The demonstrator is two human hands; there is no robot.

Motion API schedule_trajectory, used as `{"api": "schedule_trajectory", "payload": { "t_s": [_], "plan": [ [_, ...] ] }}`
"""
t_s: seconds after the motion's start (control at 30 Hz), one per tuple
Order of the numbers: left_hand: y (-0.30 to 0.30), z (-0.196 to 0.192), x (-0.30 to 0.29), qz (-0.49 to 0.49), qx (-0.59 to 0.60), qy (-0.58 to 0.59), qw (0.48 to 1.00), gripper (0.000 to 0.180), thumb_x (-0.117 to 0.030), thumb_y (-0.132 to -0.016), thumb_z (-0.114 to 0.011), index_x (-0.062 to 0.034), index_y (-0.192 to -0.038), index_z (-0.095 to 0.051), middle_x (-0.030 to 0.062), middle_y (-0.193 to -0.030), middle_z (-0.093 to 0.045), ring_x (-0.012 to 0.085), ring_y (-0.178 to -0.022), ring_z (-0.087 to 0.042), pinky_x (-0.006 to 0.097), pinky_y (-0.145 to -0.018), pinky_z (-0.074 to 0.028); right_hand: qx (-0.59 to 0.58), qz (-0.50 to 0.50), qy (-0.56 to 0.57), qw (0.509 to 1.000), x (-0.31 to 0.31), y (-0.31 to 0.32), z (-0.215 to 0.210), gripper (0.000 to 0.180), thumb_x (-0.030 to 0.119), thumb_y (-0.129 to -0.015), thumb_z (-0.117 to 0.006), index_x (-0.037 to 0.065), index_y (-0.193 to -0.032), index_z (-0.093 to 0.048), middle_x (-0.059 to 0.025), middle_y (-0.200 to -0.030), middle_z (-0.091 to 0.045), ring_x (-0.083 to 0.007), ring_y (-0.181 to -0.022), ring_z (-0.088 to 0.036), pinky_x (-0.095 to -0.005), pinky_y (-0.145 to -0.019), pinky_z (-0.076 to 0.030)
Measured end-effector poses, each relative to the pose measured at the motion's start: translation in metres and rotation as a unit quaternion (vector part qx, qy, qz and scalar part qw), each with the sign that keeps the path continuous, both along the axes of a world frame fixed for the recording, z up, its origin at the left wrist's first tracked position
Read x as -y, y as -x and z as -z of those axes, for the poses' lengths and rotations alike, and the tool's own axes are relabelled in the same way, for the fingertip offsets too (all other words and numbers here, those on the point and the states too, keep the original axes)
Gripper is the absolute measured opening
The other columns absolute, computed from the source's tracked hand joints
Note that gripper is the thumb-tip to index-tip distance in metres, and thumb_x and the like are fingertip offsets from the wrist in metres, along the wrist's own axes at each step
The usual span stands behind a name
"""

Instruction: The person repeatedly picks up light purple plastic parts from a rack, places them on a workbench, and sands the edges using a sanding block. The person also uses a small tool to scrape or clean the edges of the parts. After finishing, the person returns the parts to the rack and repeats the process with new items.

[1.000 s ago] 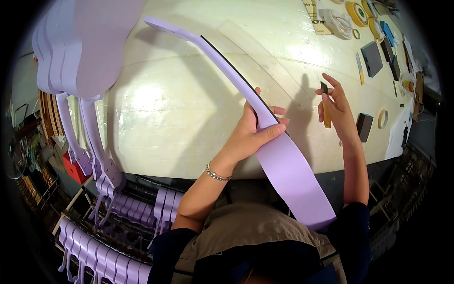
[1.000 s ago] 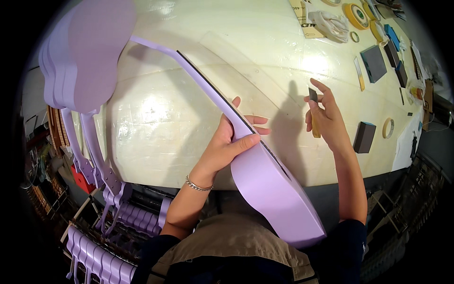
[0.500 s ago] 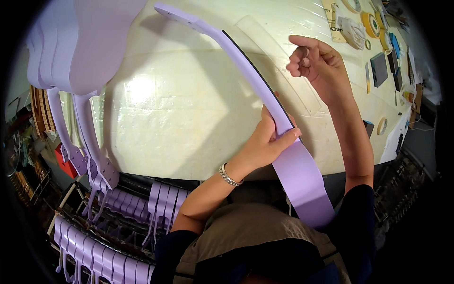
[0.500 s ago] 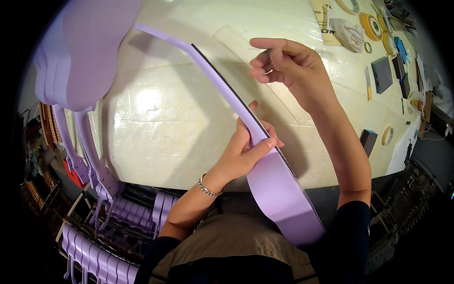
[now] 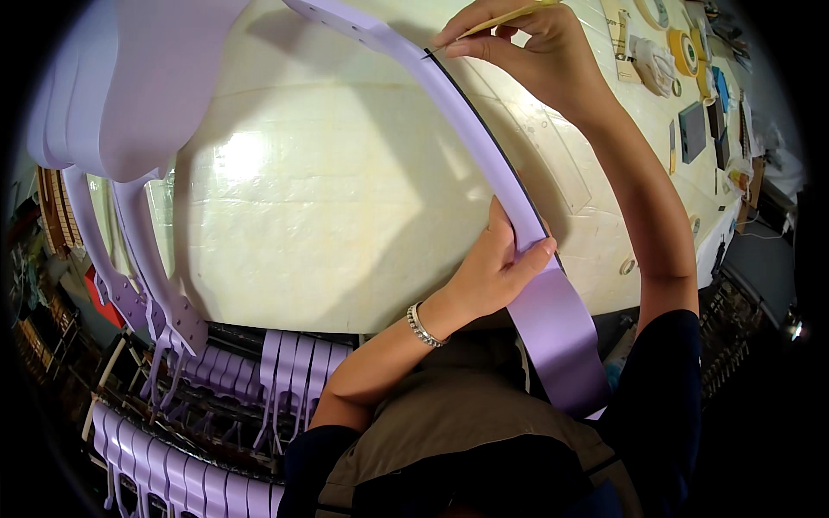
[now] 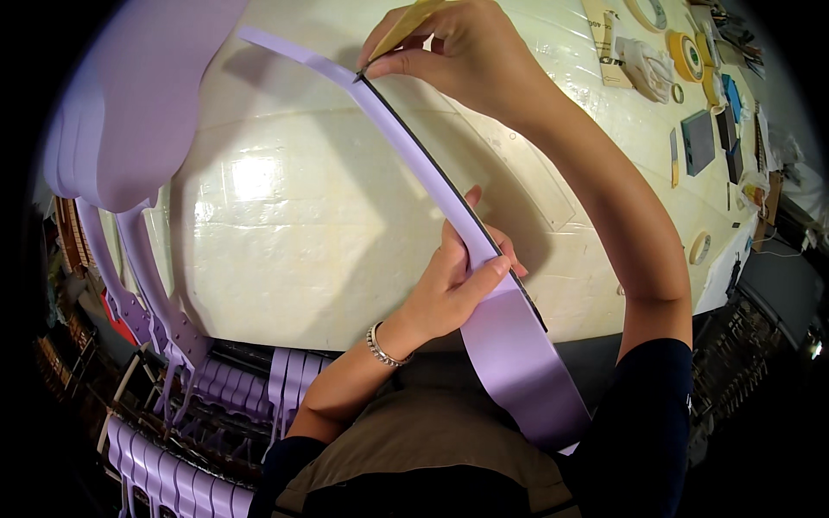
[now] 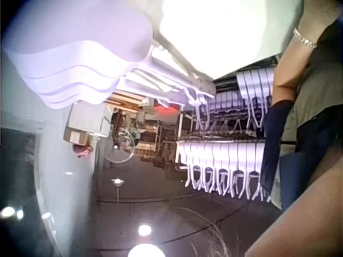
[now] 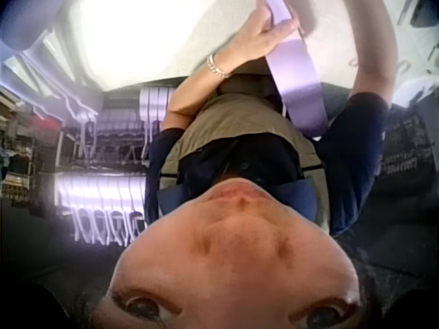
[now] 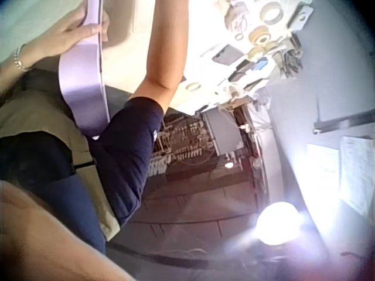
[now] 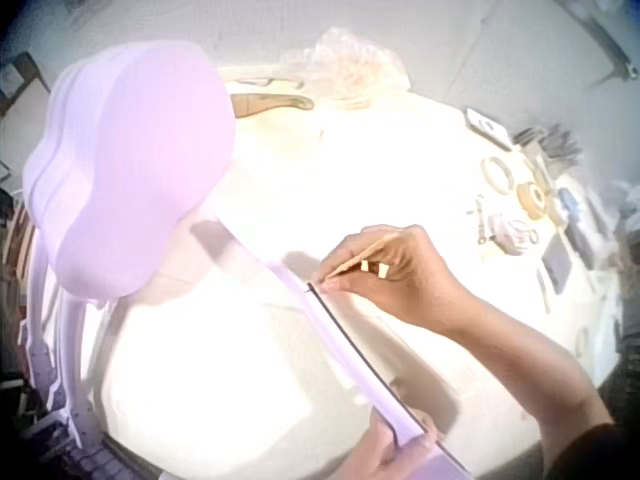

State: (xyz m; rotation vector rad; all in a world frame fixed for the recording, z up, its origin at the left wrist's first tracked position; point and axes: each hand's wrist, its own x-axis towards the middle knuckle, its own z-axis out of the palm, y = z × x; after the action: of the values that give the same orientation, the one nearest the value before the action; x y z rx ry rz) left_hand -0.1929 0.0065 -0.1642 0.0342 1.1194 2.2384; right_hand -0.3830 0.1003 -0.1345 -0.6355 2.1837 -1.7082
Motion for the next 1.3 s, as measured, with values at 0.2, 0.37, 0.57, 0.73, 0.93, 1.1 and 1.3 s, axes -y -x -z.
{"api": "schedule_trajectory", "payload": {
  "t_s": [0.2, 0.37, 0.57, 0.73, 0.93, 1.1, 1.3],
  "plan": [
    [0.002, 0.000, -0.001, -0.010, -0.025, 0.009, 1.000, 0.070, -0.007, -0.090, -0.048, 0.0064, -0.136, 0.002, 0.0079, -0.096, -0.051, 0.0197, -0.087, -0.060, 0.040, -0.099, -0.035, -0.009, -0.003, -0.016, 1.000, -0.003, 0.002, 0.003, 0.008, 0.001, -0.078, -0.068, 0.005, -0.085, -0.071, -0.0060, -0.080, -0.068, -0.0113, -0.073, -0.060, -0.0235, -0.064, -0.048],
    [0.003, -0.003, -0.002, -0.035, 0.007, -0.013, 0.999, 0.069, -0.007, -0.088, -0.050, 0.0074, -0.135, -0.002, 0.0078, -0.095, -0.052, 0.0196, -0.086, -0.062, 0.040, -0.100, -0.034, -0.086, -0.030, -0.094, 0.991, -0.027, -0.020, -0.006, 0.006, 0.002, -0.077, -0.067, 0.004, -0.082, -0.070, -0.0030, -0.081, -0.068, -0.0111, -0.072, -0.059, -0.0253, -0.062, -0.048],
    [0.002, -0.002, -0.004, -0.036, 0.004, 0.017, 0.999, 0.070, -0.010, -0.088, -0.053, 0.0071, -0.135, -0.004, 0.0082, -0.094, -0.054, 0.0174, -0.084, -0.059, 0.034, -0.087, -0.042, -0.124, -0.058, -0.125, 0.983, -0.053, -0.056, -0.021, 0.014, -0.004, -0.067, -0.070, 0.005, -0.078, -0.068, -0.0021, -0.078, -0.068, -0.0157, -0.065, -0.053, -0.0252, -0.058, -0.044],
    [0.002, -0.001, -0.004, -0.034, 0.036, -0.006, 0.999, 0.063, -0.030, -0.095, -0.038, 0.0028, -0.137, -0.005, 0.0109, -0.095, -0.053, 0.0237, -0.085, -0.061, 0.041, -0.088, -0.045, -0.097, -0.018, -0.120, 0.988, -0.048, -0.065, -0.023, 0.013, -0.004, -0.068, -0.069, 0.005, -0.077, -0.067, -0.0014, -0.077, -0.067, -0.0156, -0.066, -0.054, -0.0258, -0.059, -0.043],
    [0.003, -0.006, -0.004, -0.038, 0.088, -0.013, 0.995, 0.094, -0.073, -0.083, -0.018, -0.0006, -0.141, -0.001, 0.0156, -0.098, -0.052, 0.0272, -0.086, -0.059, 0.041, -0.081, -0.048, -0.143, -0.048, -0.137, 0.979, -0.073, -0.100, -0.032, 0.015, 0.002, -0.062, -0.070, 0.008, -0.075, -0.068, 0.0009, -0.072, -0.066, -0.0170, -0.066, -0.054, -0.0263, -0.059, -0.045],
    [0.004, -0.011, -0.007, -0.039, 0.099, 0.039, 0.994, 0.112, -0.084, -0.071, -0.014, 0.0027, -0.141, -0.003, 0.0170, -0.101, -0.052, 0.0304, -0.084, -0.060, 0.039, -0.079, -0.047, -0.112, -0.053, -0.153, 0.981, -0.087, -0.125, -0.042, 0.024, 0.000, -0.054, -0.071, 0.010, -0.075, -0.069, 0.0010, -0.075, -0.066, -0.0183, -0.065, -0.053, -0.0260, -0.058, -0.045],
    [0.004, -0.015, -0.010, -0.057, 0.109, 0.057, 0.991, 0.110, -0.083, -0.074, -0.012, 0.0042, -0.140, -0.008, 0.0162, -0.091, -0.056, 0.0265, -0.083, -0.059, 0.034, -0.079, -0.045, -0.128, -0.015, -0.136, 0.982, -0.086, -0.132, -0.037, 0.023, -0.001, -0.055, -0.071, 0.011, -0.075, -0.069, 0.0015, -0.074, -0.066, -0.0181, -0.066, -0.054, -0.0262, -0.057, -0.045]
  ]
}}
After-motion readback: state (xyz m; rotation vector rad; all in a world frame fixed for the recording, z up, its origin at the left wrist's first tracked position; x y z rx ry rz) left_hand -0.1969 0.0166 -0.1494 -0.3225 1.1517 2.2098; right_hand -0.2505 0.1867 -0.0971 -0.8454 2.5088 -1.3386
